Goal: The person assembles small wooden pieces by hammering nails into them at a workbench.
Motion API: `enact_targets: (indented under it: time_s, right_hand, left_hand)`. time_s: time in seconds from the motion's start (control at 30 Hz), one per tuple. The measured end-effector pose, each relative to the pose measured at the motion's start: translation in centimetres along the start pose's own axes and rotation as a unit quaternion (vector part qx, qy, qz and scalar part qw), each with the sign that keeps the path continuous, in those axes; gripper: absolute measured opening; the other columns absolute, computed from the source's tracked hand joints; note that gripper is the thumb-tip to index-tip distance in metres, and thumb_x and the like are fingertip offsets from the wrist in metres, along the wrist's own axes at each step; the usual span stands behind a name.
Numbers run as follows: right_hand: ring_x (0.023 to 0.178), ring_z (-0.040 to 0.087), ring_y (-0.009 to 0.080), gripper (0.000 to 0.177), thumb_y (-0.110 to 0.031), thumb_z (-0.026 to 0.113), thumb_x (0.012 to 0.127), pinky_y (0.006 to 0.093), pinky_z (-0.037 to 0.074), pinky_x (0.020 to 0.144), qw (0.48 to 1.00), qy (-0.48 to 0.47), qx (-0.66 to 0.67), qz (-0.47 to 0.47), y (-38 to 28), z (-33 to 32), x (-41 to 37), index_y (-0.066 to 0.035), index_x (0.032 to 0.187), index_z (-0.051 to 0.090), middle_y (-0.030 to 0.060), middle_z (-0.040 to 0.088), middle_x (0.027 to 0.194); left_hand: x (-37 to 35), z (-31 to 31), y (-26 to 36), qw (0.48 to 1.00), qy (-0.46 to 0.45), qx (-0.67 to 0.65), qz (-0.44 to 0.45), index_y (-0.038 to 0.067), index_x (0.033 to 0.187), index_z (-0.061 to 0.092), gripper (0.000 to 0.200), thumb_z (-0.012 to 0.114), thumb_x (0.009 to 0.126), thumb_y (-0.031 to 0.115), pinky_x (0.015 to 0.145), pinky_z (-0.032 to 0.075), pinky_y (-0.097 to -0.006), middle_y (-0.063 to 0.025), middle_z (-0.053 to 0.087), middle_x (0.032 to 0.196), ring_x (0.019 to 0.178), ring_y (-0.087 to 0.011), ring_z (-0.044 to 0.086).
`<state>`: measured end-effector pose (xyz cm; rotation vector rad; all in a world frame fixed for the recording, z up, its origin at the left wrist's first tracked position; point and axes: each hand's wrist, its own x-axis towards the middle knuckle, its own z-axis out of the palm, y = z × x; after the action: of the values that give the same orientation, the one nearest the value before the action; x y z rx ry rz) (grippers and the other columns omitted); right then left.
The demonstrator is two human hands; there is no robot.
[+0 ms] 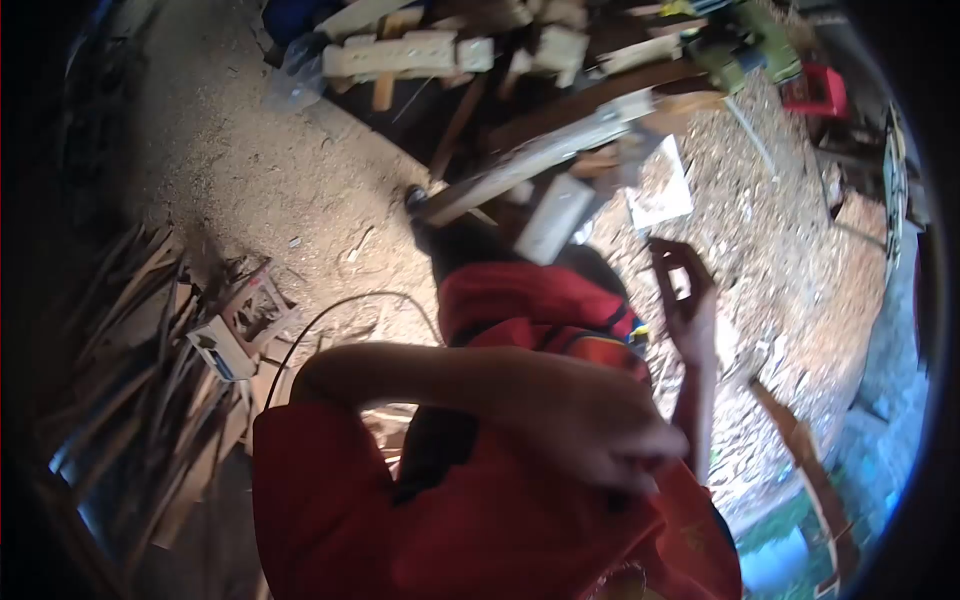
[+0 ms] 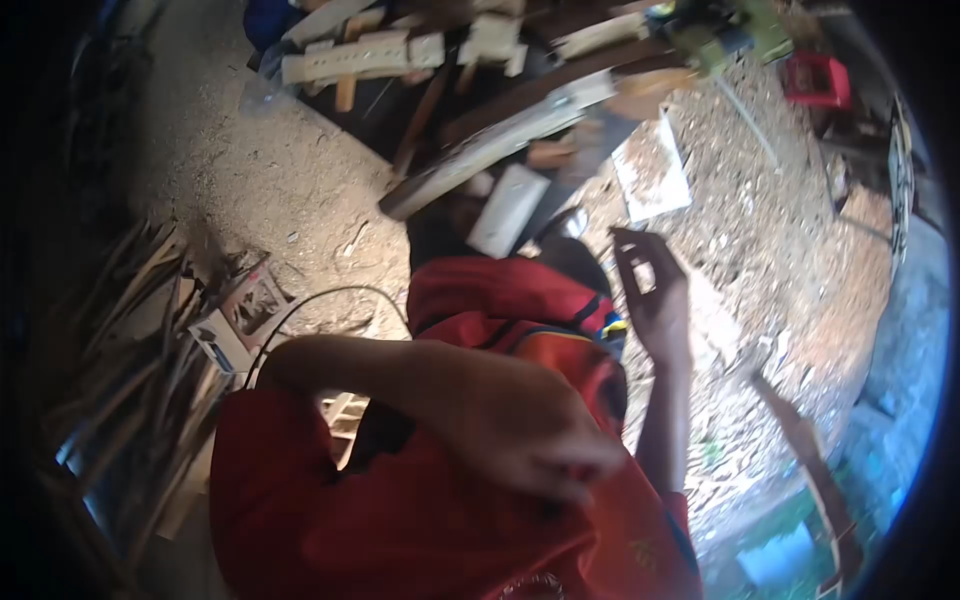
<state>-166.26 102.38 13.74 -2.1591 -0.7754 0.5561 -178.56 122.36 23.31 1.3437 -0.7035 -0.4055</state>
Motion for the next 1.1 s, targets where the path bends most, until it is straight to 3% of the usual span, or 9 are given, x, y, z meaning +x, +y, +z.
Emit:
enact_targets:
  time_s: [0.1, 0.2, 0.23, 0.3, 0.4, 0.53, 0.7, 0.87, 1.1]
  right_hand:
    - [0.096, 0.074, 0.0274, 0.027, 0.004, 0.068, 0.092, 0.0366, 0.056, 0.084, 0.999, -0.034, 0.025, -0.017, 3.6, -5.8, 0.4, 0.000, 0.119, 0.070, 0.0164, 0.073, 0.111]
    - [0.091, 0.074, 0.0293, 0.024, -0.003, 0.068, 0.095, 0.0382, 0.057, 0.081, 0.996, -0.064, 0.059, -0.038, 6.6, -9.2, 2.1, -0.001, 0.119, 0.070, 0.0173, 0.073, 0.109]
    - [0.090, 0.072, 0.0221, 0.024, -0.007, 0.069, 0.098, 0.0349, 0.057, 0.080, 0.993, -0.083, 0.060, -0.062, 8.0, -9.9, 3.0, -0.001, 0.121, 0.070, 0.0143, 0.074, 0.111]
    - [0.090, 0.072, 0.0220, 0.025, -0.008, 0.069, 0.099, 0.0349, 0.056, 0.079, 0.987, -0.127, 0.078, -0.058, 9.2, -10.5, 4.9, -0.003, 0.123, 0.070, 0.0141, 0.074, 0.111]
    - [0.087, 0.073, 0.0262, 0.023, -0.012, 0.068, 0.098, 0.0376, 0.057, 0.075, 0.983, -0.135, 0.077, -0.102, 10.0, -10.7, 7.5, -0.006, 0.120, 0.069, 0.0135, 0.073, 0.107]
    - [0.089, 0.074, 0.0287, 0.025, -0.013, 0.069, 0.097, 0.0397, 0.058, 0.077, 0.975, -0.110, 0.094, -0.166, 9.1, -10.1, 9.0, -0.006, 0.121, 0.068, 0.0135, 0.073, 0.106]
    - [0.094, 0.074, 0.0302, 0.026, -0.019, 0.066, 0.099, 0.0411, 0.058, 0.082, 0.981, -0.100, 0.104, -0.132, 9.4, -11.8, 4.7, -0.005, 0.121, 0.067, 0.0169, 0.072, 0.108]
    - [0.095, 0.074, 0.0281, 0.028, -0.019, 0.066, 0.101, 0.0392, 0.058, 0.085, 0.995, -0.054, 0.084, 0.015, 14.1, -13.3, -3.7, -0.004, 0.124, 0.068, 0.0160, 0.074, 0.112]
    - [0.096, 0.075, 0.0274, 0.031, -0.022, 0.062, 0.103, 0.0390, 0.058, 0.085, 0.974, -0.008, 0.191, 0.119, 18.2, -12.5, -10.7, -0.004, 0.128, 0.065, 0.0158, 0.075, 0.109]
  left_hand:
    - [5.6, 1.6, -2.4, 0.972, 0.177, -0.027, -0.153, 0.005, 0.102, 0.061, 0.027, 0.064, 0.105, 0.032, 0.070, 0.051, -0.0355, -0.0084, 0.065, 0.078, 0.075, -0.0215, 0.067]
    - [8.2, 3.9, -5.8, 0.898, 0.390, 0.039, -0.201, 0.005, 0.106, 0.062, 0.023, 0.066, 0.105, 0.029, 0.069, 0.049, -0.0323, -0.0055, 0.065, 0.083, 0.076, -0.0145, 0.064]
    - [8.4, 4.0, -5.7, 0.870, 0.426, 0.061, -0.240, 0.005, 0.107, 0.062, 0.023, 0.066, 0.105, 0.028, 0.068, 0.049, -0.0317, -0.0049, 0.066, 0.085, 0.077, -0.0136, 0.064]
    - [8.6, 4.2, -5.0, 0.790, 0.481, 0.179, -0.336, 0.005, 0.107, 0.062, 0.021, 0.066, 0.104, 0.026, 0.073, 0.049, -0.0327, -0.0048, 0.067, 0.089, 0.081, -0.0156, 0.064]
    - [6.8, 4.8, -6.5, 0.699, 0.565, 0.313, -0.307, 0.006, 0.109, 0.062, 0.020, 0.070, 0.100, 0.022, 0.085, 0.048, -0.0380, -0.0076, 0.067, 0.099, 0.091, -0.0229, 0.064]
    - [4.2, 4.6, -8.8, 0.533, 0.526, 0.518, -0.413, -0.001, 0.129, 0.052, 0.055, 0.077, 0.093, 0.031, 0.092, 0.048, -0.0504, -0.0227, 0.057, 0.124, 0.113, -0.0398, 0.055]
    - [1.7, 3.6, -14.0, 0.512, 0.525, 0.550, -0.400, -0.005, 0.133, 0.050, 0.060, 0.076, 0.093, 0.030, 0.098, 0.047, -0.0544, -0.0291, 0.055, 0.125, 0.120, -0.0480, 0.054]
    - [1.0, 3.5, -12.7, 0.563, 0.539, 0.488, -0.393, -0.005, 0.115, 0.062, 0.038, 0.076, 0.092, 0.022, 0.087, 0.052, -0.0518, -0.0243, 0.066, 0.104, 0.100, -0.0457, 0.066]
    - [1.9, 6.7, -6.3, 0.663, 0.483, 0.397, -0.412, -0.002, 0.119, 0.063, 0.039, 0.078, 0.091, 0.020, 0.084, 0.054, -0.0458, -0.0225, 0.069, 0.104, 0.096, -0.0408, 0.069]
